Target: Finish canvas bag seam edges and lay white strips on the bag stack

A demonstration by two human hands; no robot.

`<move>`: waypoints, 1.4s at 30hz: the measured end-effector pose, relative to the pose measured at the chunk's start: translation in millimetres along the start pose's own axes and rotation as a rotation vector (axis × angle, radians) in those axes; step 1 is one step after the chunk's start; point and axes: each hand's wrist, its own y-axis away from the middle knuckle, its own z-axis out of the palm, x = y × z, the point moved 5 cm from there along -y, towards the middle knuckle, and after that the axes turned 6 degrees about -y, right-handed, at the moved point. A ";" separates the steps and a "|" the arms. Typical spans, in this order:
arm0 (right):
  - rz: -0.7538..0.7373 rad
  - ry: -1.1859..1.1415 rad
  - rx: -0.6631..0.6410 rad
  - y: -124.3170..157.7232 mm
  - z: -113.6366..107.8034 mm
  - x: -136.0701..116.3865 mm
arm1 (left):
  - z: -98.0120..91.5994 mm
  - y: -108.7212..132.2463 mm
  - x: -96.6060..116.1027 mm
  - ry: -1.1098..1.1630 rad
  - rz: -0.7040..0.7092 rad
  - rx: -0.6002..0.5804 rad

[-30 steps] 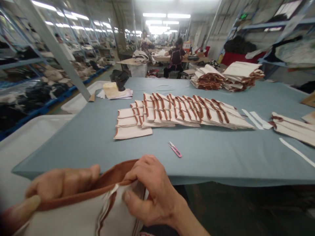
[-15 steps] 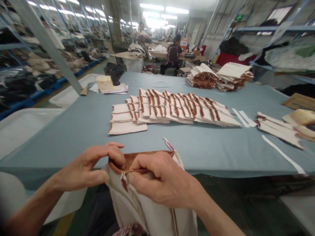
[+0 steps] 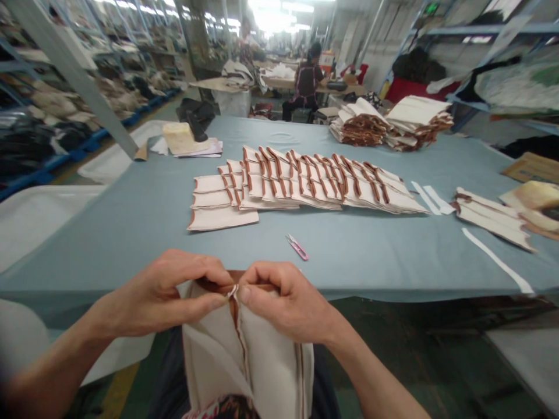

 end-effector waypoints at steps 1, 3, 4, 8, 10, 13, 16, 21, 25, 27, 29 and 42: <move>-0.002 -0.016 -0.003 -0.1 0.4 1.6 | 0.0 0.7 -1.6 0.002 0.010 -0.009; -0.029 -0.044 -0.002 0.2 0.5 3.8 | 0.2 1.5 -4.3 0.015 0.020 -0.014; -0.042 -0.055 -0.003 0.6 0.2 5.0 | 0.4 1.6 -5.1 0.019 0.023 -0.008; -0.053 -0.056 -0.008 3.2 -2.7 11.5 | 2.8 1.5 -2.6 -0.033 0.036 0.017; -0.077 -0.007 0.000 4.6 -4.7 12.4 | 4.9 2.0 0.4 -0.096 0.054 0.017; -0.160 0.139 0.014 6.5 -5.4 8.5 | 9.3 2.8 2.6 -0.180 0.066 -0.014; -0.303 0.395 0.050 8.7 -2.1 -0.2 | 11.9 2.5 2.8 -0.247 0.054 -0.023; -0.456 0.679 0.086 12.2 6.5 -8.1 | 14.2 -0.1 6.0 -0.300 0.015 -0.014; -0.430 0.588 0.072 10.4 7.5 -6.5 | 15.9 -0.6 5.8 -0.134 -0.058 0.065; -0.397 0.567 0.062 8.6 8.1 -5.0 | 19.7 1.1 0.3 -0.015 -0.136 0.084; -0.366 0.551 0.049 7.0 9.6 -3.5 | 24.6 4.0 -5.3 0.060 -0.184 0.073; -0.496 0.654 0.148 4.7 21.4 -3.2 | 23.2 18.1 -12.5 0.061 -0.225 0.024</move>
